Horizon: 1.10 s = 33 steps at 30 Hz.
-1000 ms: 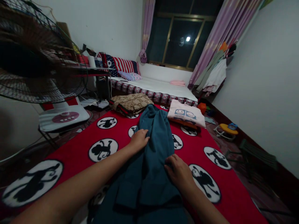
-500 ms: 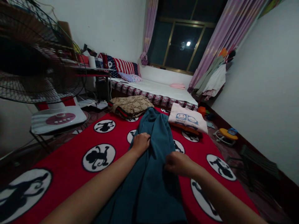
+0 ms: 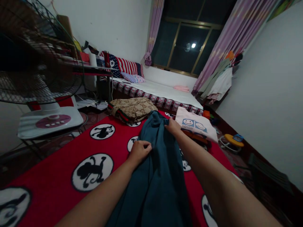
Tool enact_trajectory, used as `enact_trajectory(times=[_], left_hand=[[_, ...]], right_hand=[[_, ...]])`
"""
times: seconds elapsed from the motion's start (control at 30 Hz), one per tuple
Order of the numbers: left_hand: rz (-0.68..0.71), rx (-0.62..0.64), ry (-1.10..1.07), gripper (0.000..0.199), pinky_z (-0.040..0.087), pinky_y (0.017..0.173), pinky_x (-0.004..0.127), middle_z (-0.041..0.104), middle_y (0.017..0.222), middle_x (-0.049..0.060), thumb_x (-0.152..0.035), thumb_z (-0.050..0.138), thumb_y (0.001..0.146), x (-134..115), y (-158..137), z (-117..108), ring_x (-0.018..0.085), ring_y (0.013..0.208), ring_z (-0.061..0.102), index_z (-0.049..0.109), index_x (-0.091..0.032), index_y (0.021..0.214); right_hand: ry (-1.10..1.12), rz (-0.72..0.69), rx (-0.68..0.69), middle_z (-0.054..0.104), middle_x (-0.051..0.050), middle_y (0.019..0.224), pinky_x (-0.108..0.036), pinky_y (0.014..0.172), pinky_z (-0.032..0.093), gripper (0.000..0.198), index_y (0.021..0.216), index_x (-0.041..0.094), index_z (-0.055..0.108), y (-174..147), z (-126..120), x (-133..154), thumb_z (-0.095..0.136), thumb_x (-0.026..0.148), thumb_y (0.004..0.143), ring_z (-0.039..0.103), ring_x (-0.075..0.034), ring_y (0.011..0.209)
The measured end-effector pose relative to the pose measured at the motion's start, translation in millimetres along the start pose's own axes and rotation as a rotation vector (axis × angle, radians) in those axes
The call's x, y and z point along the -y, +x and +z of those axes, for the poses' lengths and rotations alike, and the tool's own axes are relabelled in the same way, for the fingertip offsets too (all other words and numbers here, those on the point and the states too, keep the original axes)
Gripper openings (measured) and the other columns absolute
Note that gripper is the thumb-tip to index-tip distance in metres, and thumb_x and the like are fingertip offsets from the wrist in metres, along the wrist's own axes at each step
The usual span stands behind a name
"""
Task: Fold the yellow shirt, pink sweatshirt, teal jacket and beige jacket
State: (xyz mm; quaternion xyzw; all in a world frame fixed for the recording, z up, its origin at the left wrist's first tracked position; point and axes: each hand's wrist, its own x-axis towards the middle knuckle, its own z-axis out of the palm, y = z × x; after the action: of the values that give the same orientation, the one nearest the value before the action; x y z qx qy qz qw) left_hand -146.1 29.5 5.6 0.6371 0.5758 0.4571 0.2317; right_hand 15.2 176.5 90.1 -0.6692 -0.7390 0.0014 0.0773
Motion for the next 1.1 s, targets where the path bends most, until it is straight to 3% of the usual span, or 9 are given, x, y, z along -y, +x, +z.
enact_trajectory(times=[0.13, 0.23, 0.5, 0.57, 0.67, 0.73, 0.83, 0.93, 1.1], left_hand=[[-0.22, -0.124, -0.07, 0.024, 0.042, 0.054, 0.021, 0.063, 0.052, 0.0, -0.023, 0.05, 0.076, 0.2, 4.2, -3.1, 0.014, 0.05, 0.059, 0.073, -0.014, 0.074], [-0.247, -0.197, -0.006, 0.021, 0.042, 0.058, 0.021, 0.065, 0.056, 0.001, -0.02, 0.052, 0.075, 3.5, 8.1, -2.3, 0.014, 0.056, 0.06, 0.071, -0.014, 0.071], [-0.216, -0.235, 0.165, 0.021, 0.042, 0.068, 0.025, 0.071, 0.077, 0.008, -0.015, 0.05, 0.082, 10.0, 11.7, -0.7, 0.017, 0.073, 0.063, 0.071, -0.014, 0.079], [-0.228, -0.225, 0.153, 0.022, 0.043, 0.071, 0.025, 0.072, 0.081, 0.009, -0.017, 0.048, 0.085, 9.9, 12.0, -2.3, 0.018, 0.078, 0.064, 0.07, -0.014, 0.085], [-0.23, -0.207, 0.114, 0.022, 0.044, 0.075, 0.025, 0.072, 0.091, 0.009, -0.02, 0.048, 0.088, 10.2, 11.8, -4.3, 0.018, 0.086, 0.065, 0.068, -0.015, 0.095], [-0.23, -0.188, 0.079, 0.025, 0.046, 0.073, 0.024, 0.071, 0.094, 0.008, -0.025, 0.046, 0.09, 10.9, 11.0, -5.1, 0.018, 0.087, 0.065, 0.065, -0.015, 0.104], [-0.239, -0.113, 0.03, 0.031, 0.047, 0.059, 0.022, 0.07, 0.087, 0.006, -0.031, 0.044, 0.092, 11.9, 9.8, -7.0, 0.016, 0.071, 0.066, 0.06, -0.015, 0.112], [-0.232, -0.007, 0.022, 0.027, 0.047, 0.053, 0.02, 0.07, 0.081, 0.003, -0.023, 0.054, 0.083, 11.2, 10.4, -13.2, 0.013, 0.062, 0.064, 0.061, -0.015, 0.108], [-0.148, 0.084, 0.129, 0.03, 0.048, 0.07, 0.024, 0.068, 0.092, 0.005, -0.015, 0.072, 0.062, 0.2, 3.5, -37.4, 0.019, 0.086, 0.064, 0.064, -0.016, 0.091]], right_hand=[[0.012, 0.038, -0.067, 0.063, -0.018, 0.117, -0.035, 0.086, 0.044, 0.026, 0.11, 0.014, 0.059, 11.6, 11.0, -12.0, 0.047, 0.02, 0.087, 0.058, -0.029, 0.112], [0.03, 0.059, -0.08, 0.061, -0.021, 0.119, -0.039, 0.088, 0.045, 0.031, 0.117, 0.012, 0.054, 13.8, 22.4, -16.3, 0.046, 0.02, 0.088, 0.057, -0.031, 0.113], [0.195, -0.153, 0.156, 0.06, -0.013, 0.126, -0.032, 0.09, 0.048, 0.07, 0.138, 0.015, 0.038, -1.3, 28.8, -21.1, 0.069, 0.029, 0.077, 0.062, -0.022, 0.106], [0.275, -0.278, 0.12, 0.054, -0.013, 0.133, -0.033, 0.093, 0.047, 0.07, 0.14, 0.017, 0.037, -24.7, 24.6, -26.4, 0.068, 0.025, 0.078, 0.06, -0.021, 0.109], [0.459, -0.593, -0.049, 0.055, -0.013, 0.128, -0.04, 0.101, 0.042, 0.042, 0.124, 0.018, 0.055, -86.2, 16.1, -38.5, 0.061, 0.023, 0.082, 0.055, -0.023, 0.116], [0.562, -0.764, -0.055, 0.057, -0.011, 0.123, -0.039, 0.101, 0.042, 0.028, 0.114, 0.021, 0.06, -138.9, 6.3, -48.2, 0.056, 0.03, 0.088, 0.054, -0.022, 0.116], [0.56, -0.861, 0.093, 0.056, -0.011, 0.125, -0.039, 0.099, 0.043, 0.037, 0.116, 0.023, 0.059, -216.4, -12.4, -61.5, 0.06, 0.044, 0.086, 0.053, -0.023, 0.117], [0.457, -0.902, 0.208, 0.052, -0.012, 0.13, -0.04, 0.099, 0.043, 0.057, 0.124, 0.024, 0.055, -274.2, -24.6, -67.7, 0.067, 0.054, 0.077, 0.049, -0.027, 0.12], [0.307, -0.821, 0.178, 0.053, -0.011, 0.13, -0.041, 0.097, 0.043, 0.046, 0.127, 0.025, 0.051, -316.1, -10.9, -63.3, 0.063, 0.024, 0.083, 0.05, -0.025, 0.117]])
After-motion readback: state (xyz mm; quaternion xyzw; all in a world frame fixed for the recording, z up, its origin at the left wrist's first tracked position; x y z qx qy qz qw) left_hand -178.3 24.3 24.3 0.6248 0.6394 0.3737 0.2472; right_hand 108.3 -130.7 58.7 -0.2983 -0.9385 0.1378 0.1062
